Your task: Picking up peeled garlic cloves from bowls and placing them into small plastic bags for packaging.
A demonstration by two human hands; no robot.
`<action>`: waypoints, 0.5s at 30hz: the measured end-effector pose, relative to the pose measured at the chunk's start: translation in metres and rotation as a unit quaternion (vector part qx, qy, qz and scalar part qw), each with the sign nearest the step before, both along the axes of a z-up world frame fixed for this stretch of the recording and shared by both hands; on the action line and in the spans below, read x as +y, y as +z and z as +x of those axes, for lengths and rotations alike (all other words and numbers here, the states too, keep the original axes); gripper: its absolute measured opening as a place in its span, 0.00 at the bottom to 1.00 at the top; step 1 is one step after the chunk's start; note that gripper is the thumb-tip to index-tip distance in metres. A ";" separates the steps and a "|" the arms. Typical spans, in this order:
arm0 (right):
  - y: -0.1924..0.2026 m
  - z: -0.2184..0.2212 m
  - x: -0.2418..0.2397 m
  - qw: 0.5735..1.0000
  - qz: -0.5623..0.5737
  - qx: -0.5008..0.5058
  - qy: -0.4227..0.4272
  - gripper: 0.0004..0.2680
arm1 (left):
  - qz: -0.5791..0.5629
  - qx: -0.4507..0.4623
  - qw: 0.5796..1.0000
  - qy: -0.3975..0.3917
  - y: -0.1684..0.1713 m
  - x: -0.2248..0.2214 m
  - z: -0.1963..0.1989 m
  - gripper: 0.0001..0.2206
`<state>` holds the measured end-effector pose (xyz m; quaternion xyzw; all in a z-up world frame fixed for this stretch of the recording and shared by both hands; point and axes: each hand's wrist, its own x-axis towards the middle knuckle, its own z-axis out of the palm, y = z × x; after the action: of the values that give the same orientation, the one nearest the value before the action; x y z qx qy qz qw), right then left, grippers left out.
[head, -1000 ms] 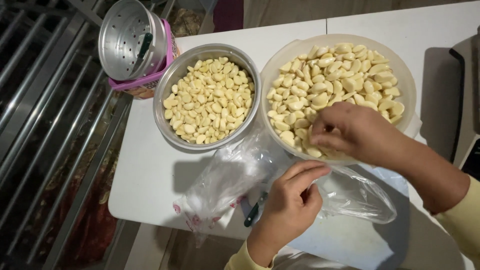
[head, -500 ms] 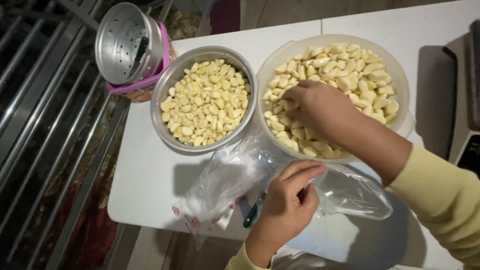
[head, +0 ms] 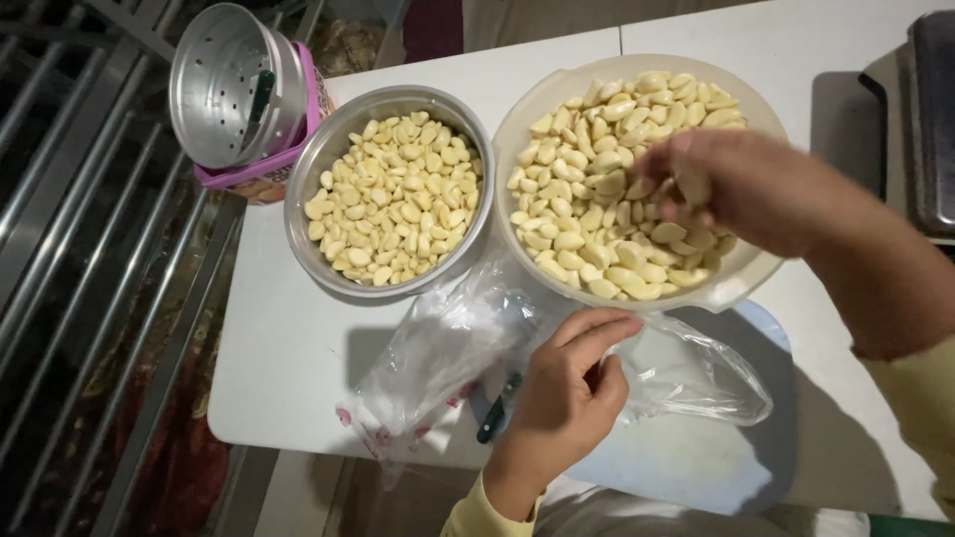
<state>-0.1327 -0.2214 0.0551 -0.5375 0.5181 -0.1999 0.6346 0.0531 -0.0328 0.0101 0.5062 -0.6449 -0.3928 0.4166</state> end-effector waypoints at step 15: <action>-0.026 -0.004 0.041 0.906 -0.318 0.184 0.212 0.10 | -0.040 -0.034 0.999 -0.005 0.000 0.000 -0.006 0.18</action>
<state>-0.1365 -0.1803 0.0287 -0.8349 0.4088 -0.1123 0.3510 0.0474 -0.0329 0.0097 0.4992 -0.6765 -0.3515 0.4120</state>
